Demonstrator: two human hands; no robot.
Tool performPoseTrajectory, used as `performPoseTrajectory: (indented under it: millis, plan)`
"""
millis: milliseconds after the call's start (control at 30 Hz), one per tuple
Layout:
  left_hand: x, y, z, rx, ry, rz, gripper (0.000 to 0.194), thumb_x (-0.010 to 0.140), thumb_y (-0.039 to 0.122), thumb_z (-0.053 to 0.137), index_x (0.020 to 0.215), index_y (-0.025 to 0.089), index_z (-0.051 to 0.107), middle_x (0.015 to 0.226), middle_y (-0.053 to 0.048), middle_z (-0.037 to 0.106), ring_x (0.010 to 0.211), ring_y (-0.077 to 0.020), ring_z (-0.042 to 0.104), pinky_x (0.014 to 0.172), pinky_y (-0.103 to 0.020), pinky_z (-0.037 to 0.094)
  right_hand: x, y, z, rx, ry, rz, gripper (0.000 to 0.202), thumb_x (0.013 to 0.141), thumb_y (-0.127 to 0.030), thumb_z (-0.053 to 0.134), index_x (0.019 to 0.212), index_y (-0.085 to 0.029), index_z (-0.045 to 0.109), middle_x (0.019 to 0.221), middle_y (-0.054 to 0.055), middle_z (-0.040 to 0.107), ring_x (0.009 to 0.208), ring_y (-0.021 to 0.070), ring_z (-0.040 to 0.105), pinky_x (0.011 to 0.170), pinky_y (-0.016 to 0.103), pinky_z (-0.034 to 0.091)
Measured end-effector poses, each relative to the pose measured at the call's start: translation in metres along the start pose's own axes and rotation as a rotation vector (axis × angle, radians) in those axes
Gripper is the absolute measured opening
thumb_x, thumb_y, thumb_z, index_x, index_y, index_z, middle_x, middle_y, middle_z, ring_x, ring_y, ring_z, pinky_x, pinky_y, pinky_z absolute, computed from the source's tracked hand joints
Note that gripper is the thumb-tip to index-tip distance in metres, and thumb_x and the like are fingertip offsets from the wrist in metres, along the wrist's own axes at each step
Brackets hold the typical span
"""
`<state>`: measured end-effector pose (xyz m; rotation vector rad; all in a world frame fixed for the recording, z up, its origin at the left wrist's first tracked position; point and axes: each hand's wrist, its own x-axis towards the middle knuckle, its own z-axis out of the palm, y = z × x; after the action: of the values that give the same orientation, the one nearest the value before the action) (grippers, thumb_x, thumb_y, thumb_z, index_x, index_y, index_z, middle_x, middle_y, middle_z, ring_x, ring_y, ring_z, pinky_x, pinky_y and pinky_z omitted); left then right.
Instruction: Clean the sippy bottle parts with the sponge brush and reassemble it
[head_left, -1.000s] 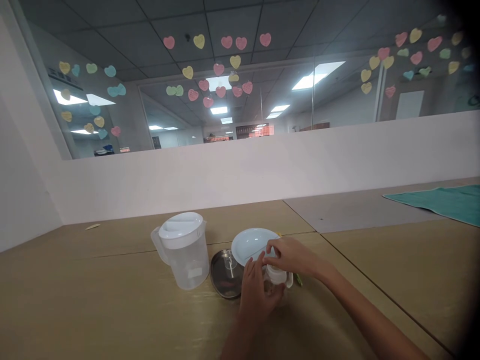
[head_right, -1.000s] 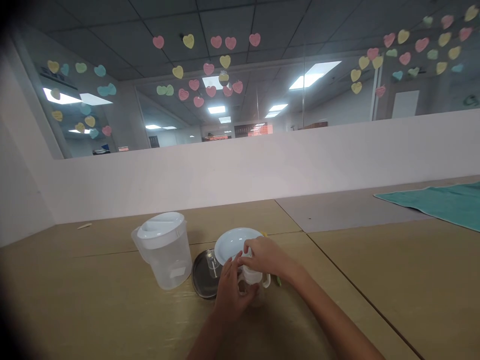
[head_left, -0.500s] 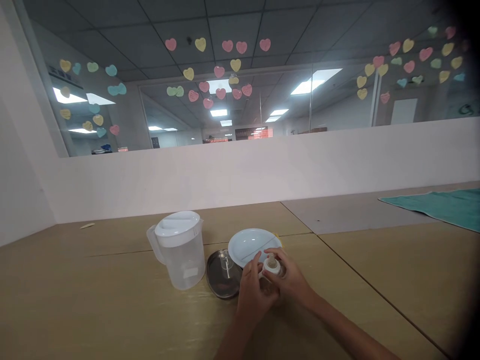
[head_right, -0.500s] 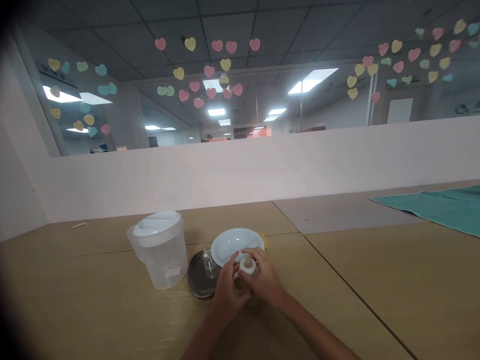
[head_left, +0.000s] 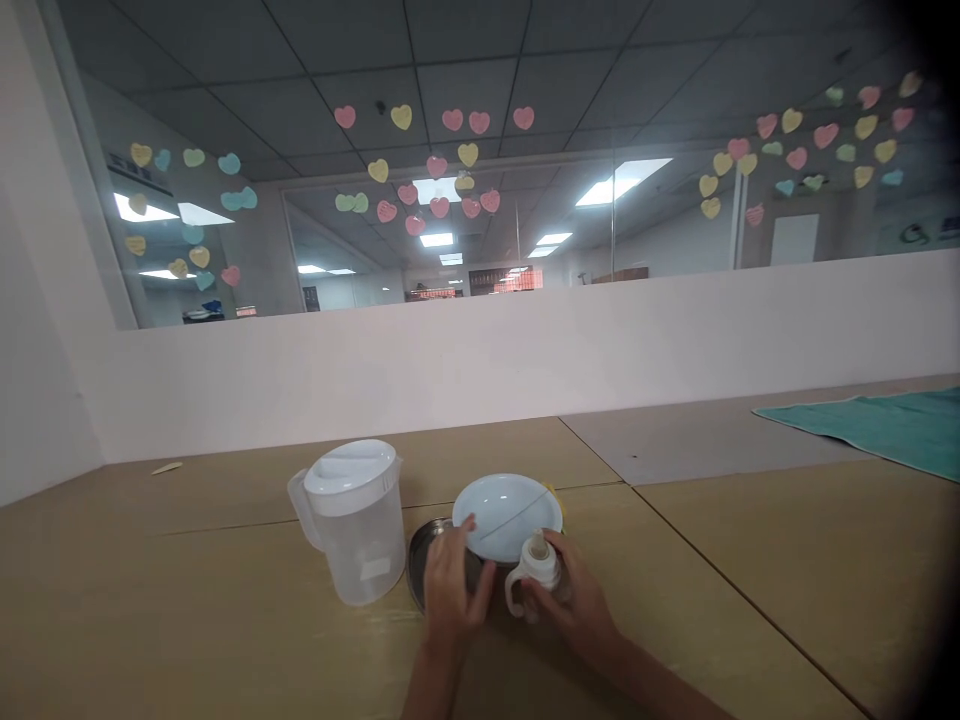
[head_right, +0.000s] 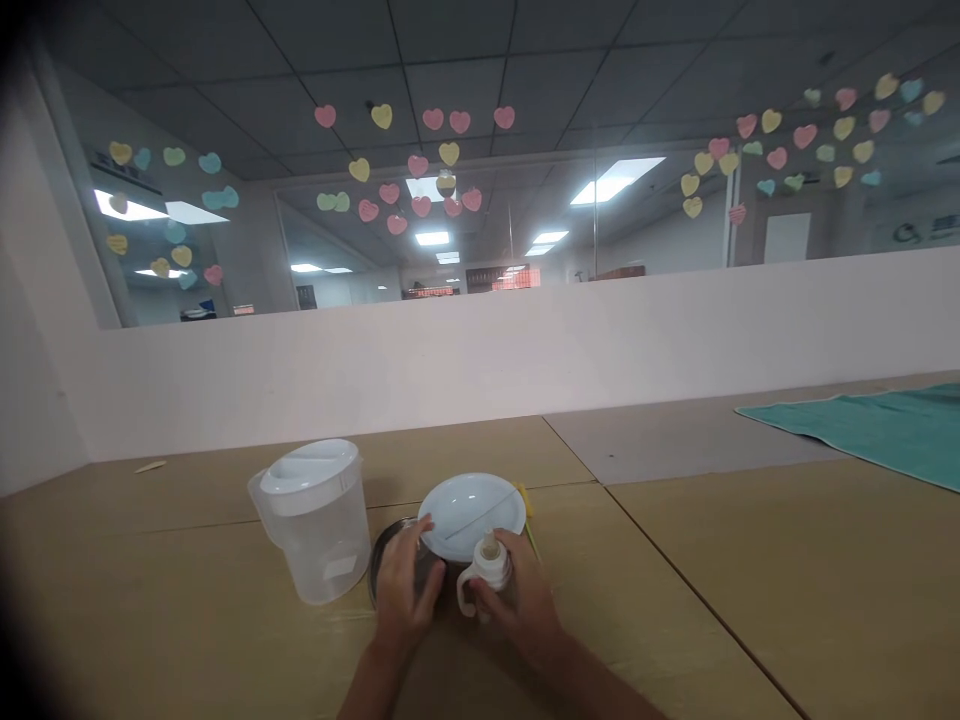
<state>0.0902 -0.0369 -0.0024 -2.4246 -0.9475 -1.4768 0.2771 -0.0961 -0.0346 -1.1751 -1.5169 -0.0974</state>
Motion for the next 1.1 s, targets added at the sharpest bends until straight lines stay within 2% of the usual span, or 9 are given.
performPoseTrajectory:
  millis: [100, 233, 400, 533, 700, 767, 867, 967, 1100]
  plan:
    - [-0.005, -0.024, 0.011, 0.110, 0.103, -0.280, 0.040, 0.087, 0.026, 0.037, 0.125, 0.015, 0.043, 0.118, -0.012, 0.056, 0.109, -0.0261, 0.050, 0.090, -0.044, 0.042, -0.002, 0.002, 0.001, -0.013, -0.021, -0.003, 0.043, 0.078, -0.035, 0.058, 0.116, -0.021, 0.042, 0.106, 0.006, 0.059, 0.096, 0.0192, 0.058, 0.079, 0.030, 0.050]
    - [-0.014, -0.041, 0.028, 0.267, -0.059, -0.333, 0.044, 0.082, 0.014, 0.036, 0.124, 0.011, 0.045, 0.124, -0.013, 0.053, 0.116, -0.0256, 0.046, 0.096, -0.042, 0.038, -0.001, 0.000, 0.000, -0.009, -0.033, -0.003, 0.042, 0.079, -0.034, 0.057, 0.117, -0.021, 0.042, 0.106, 0.006, 0.058, 0.095, 0.0180, 0.058, 0.080, 0.028, 0.049]
    - [-0.015, -0.035, 0.026, 0.399, -0.157, -0.348, 0.040, 0.077, 0.012, 0.042, 0.116, 0.012, 0.049, 0.125, -0.013, 0.051, 0.118, -0.0268, 0.043, 0.096, -0.041, 0.036, 0.000, -0.003, -0.001, 0.009, -0.058, 0.002, 0.041, 0.080, -0.033, 0.056, 0.117, -0.022, 0.041, 0.106, 0.005, 0.057, 0.095, 0.0165, 0.057, 0.081, 0.027, 0.048]
    - [-0.010, -0.025, 0.020, 0.392, -0.187, -0.447, 0.024, 0.074, 0.015, 0.048, 0.097, 0.011, 0.051, 0.095, -0.012, 0.059, 0.097, -0.0249, 0.054, 0.086, -0.036, 0.041, 0.002, -0.002, -0.001, 0.003, -0.043, -0.014, 0.042, 0.079, -0.034, 0.057, 0.116, -0.021, 0.042, 0.106, 0.005, 0.057, 0.096, 0.0170, 0.056, 0.081, 0.028, 0.047]
    - [0.000, -0.017, 0.013, 0.493, -0.046, -0.577, 0.025, 0.069, 0.022, 0.055, 0.091, 0.012, 0.047, 0.084, -0.009, 0.052, 0.090, -0.0288, 0.052, 0.081, -0.042, 0.041, 0.005, -0.004, -0.003, 0.008, -0.026, -0.023, 0.043, 0.077, -0.036, 0.059, 0.115, -0.020, 0.045, 0.104, 0.006, 0.058, 0.096, 0.0177, 0.057, 0.082, 0.029, 0.047]
    - [0.005, -0.010, 0.008, 0.400, 0.134, -0.557, 0.030, 0.073, 0.029, 0.054, 0.096, 0.012, 0.046, 0.090, -0.010, 0.051, 0.094, -0.0301, 0.051, 0.082, -0.046, 0.041, 0.007, -0.005, -0.004, 0.014, -0.026, -0.018, 0.043, 0.076, -0.036, 0.059, 0.114, -0.020, 0.046, 0.103, 0.006, 0.059, 0.096, 0.0181, 0.057, 0.082, 0.029, 0.048]
    - [0.011, 0.006, 0.008, -0.006, 0.365, -0.377, 0.044, 0.078, 0.034, 0.054, 0.114, 0.014, 0.038, 0.110, -0.013, 0.049, 0.107, -0.0270, 0.049, 0.090, -0.044, 0.041, 0.008, -0.005, -0.003, 0.014, -0.011, -0.002, 0.047, 0.074, -0.037, 0.061, 0.115, -0.020, 0.047, 0.105, 0.007, 0.059, 0.097, 0.0196, 0.057, 0.083, 0.031, 0.048]
    - [0.008, 0.025, 0.017, -0.296, 0.260, -0.188, 0.048, 0.082, 0.029, 0.053, 0.124, 0.018, 0.033, 0.125, -0.013, 0.047, 0.117, -0.0240, 0.047, 0.096, -0.041, 0.040, 0.008, -0.004, -0.003, 0.030, -0.014, 0.044, 0.054, 0.072, -0.039, 0.063, 0.119, -0.019, 0.044, 0.107, 0.008, 0.059, 0.098, 0.0205, 0.057, 0.082, 0.032, 0.048]
    - [-0.001, 0.044, 0.030, -0.364, 0.080, -0.022, 0.046, 0.085, 0.024, 0.050, 0.126, 0.021, 0.032, 0.133, -0.013, 0.043, 0.125, -0.0231, 0.041, 0.099, -0.040, 0.040, 0.006, -0.003, -0.002, 0.064, -0.032, 0.100, 0.059, 0.073, -0.041, 0.062, 0.124, -0.019, 0.041, 0.107, 0.008, 0.059, 0.097, 0.0208, 0.058, 0.081, 0.032, 0.049]
